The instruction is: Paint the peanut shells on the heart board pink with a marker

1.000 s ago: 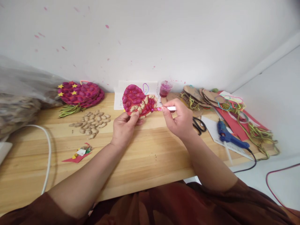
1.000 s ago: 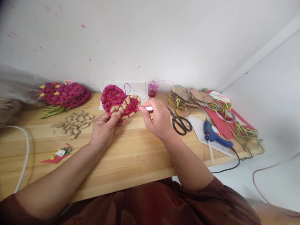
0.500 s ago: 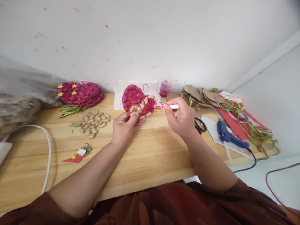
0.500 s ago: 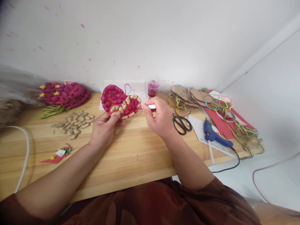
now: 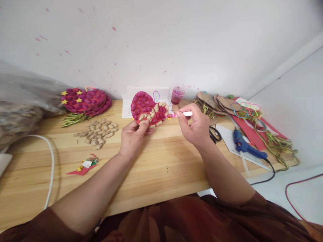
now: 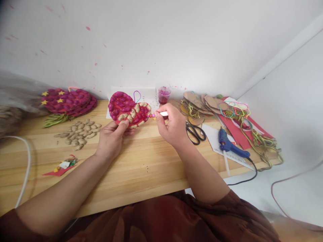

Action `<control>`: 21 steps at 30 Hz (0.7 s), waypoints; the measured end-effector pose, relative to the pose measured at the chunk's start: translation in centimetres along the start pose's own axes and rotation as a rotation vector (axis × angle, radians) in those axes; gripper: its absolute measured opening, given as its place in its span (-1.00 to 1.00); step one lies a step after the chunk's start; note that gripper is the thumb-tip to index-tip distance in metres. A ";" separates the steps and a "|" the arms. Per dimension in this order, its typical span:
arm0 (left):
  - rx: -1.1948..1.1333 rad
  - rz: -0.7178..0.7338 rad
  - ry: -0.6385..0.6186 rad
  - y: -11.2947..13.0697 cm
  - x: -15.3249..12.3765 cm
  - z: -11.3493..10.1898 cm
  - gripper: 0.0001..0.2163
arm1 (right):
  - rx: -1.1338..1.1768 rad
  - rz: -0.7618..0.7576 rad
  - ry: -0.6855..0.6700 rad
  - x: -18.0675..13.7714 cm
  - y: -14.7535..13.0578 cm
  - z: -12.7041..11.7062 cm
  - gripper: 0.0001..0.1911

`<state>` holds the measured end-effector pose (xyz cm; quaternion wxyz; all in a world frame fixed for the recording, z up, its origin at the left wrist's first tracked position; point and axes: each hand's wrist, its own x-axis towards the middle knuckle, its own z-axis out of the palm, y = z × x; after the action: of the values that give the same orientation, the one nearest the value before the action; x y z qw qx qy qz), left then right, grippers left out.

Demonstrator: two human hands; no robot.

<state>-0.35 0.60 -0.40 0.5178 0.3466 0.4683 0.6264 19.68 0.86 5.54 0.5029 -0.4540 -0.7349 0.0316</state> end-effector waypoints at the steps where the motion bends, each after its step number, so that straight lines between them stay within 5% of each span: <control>1: -0.016 -0.005 0.000 0.1 0.0 0.0 -0.72 | 0.010 -0.001 0.005 0.0 0.0 0.0 -0.88; 21: -0.110 -0.098 0.046 1.1 0.3 0.2 -0.69 | 0.135 -0.031 0.002 0.2 0.6 -0.5 -0.92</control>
<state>-0.59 0.95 0.66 0.5552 0.2798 0.4612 0.6330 20.43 1.17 5.65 0.5334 -0.4077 -0.7375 0.0731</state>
